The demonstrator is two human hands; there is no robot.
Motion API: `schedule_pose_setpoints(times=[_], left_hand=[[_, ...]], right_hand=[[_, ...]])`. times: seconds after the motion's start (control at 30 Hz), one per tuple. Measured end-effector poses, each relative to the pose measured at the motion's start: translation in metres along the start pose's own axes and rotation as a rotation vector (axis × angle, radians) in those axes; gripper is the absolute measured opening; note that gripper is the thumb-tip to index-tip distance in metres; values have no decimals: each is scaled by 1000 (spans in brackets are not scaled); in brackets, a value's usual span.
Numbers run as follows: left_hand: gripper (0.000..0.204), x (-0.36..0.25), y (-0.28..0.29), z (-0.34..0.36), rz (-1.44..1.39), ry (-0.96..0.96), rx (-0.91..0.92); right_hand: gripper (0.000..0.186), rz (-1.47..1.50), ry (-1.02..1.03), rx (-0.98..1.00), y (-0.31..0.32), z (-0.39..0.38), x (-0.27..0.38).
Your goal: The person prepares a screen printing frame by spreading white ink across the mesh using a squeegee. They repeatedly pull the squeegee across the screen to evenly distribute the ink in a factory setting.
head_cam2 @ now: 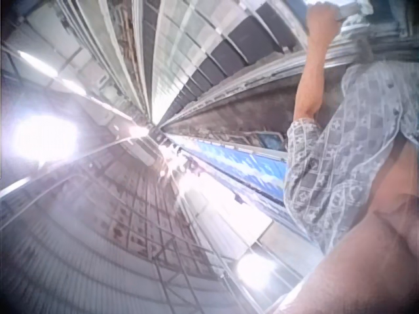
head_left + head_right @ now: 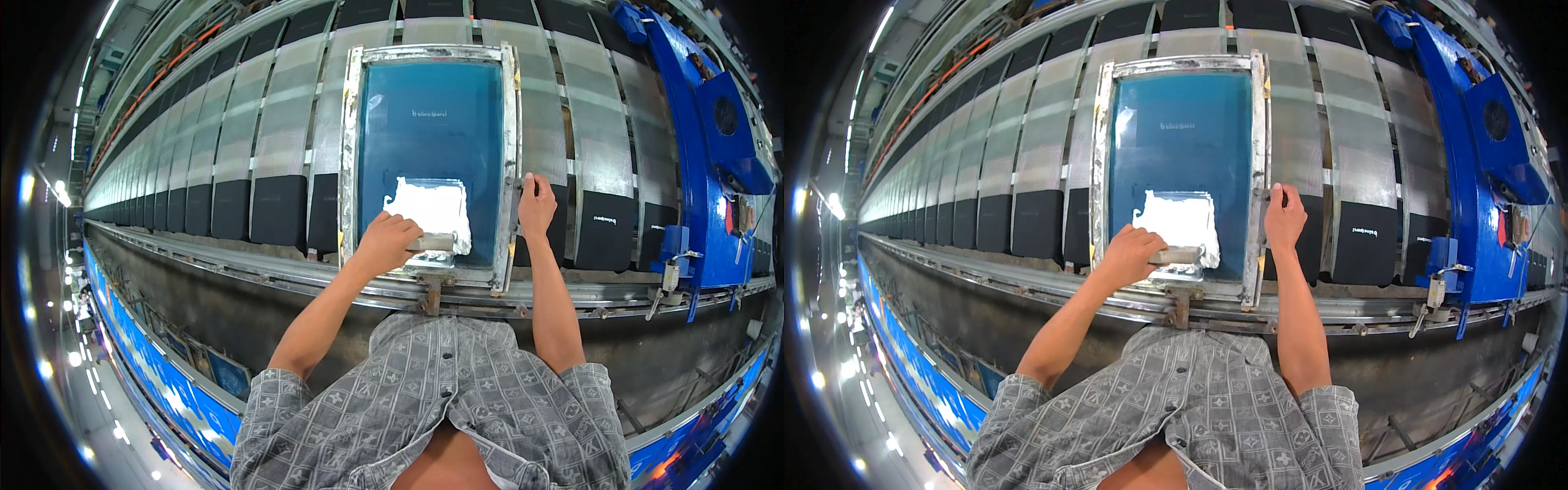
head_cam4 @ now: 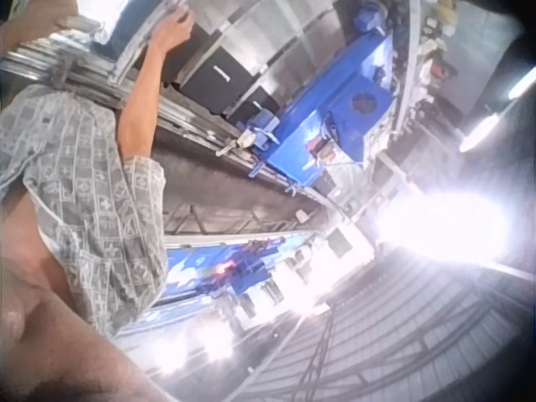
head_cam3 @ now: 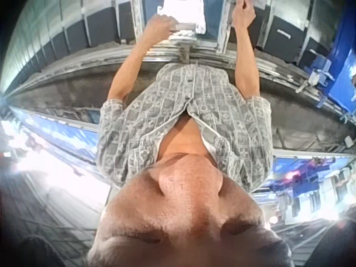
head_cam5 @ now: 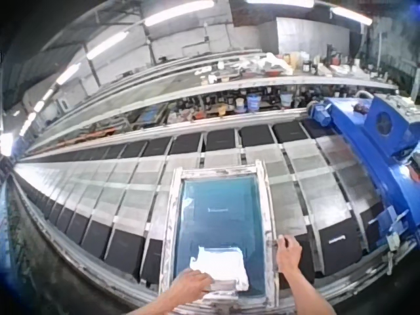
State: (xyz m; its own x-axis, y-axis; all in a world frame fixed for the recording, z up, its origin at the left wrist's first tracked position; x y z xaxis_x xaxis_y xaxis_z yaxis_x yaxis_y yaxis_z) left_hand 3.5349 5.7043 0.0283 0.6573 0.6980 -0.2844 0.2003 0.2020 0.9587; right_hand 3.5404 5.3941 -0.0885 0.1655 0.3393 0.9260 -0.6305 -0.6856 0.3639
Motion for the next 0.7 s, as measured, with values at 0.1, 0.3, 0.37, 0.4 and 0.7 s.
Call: schedule_pose_setpoints(times=[0.1,0.3,0.37,0.4,0.7], left_hand=[[31,11,-26,-14,44,48,-21],[23,41,-11,38,22,40,185],[24,57,-10,54,56,42,140],[23,62,-11,68,53,33,111],[19,87,-24,139,131,42,118]], right_hand=[[35,-71,2,36,-8,3,-1],[35,-301,-51,242,-15,24,-28],[34,-576,70,404,-14,26,15],[34,-607,429,188,-16,22,30],[27,-363,602,902,-124,1,95]])
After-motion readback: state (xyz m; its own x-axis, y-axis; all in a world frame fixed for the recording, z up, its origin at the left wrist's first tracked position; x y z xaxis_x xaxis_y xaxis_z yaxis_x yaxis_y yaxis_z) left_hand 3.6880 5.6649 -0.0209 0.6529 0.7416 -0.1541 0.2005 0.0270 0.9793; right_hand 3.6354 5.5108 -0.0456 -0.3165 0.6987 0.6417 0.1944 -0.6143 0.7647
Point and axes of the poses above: each hand's wrist, its own z-axis towards the middle knuckle, its own y-axis out of the back of the hand, x = y × z, the point moved 5 cm from there along z, towards the middle knuckle, and after that the axes turned 9 degrees about y, right-handed, at the moved point
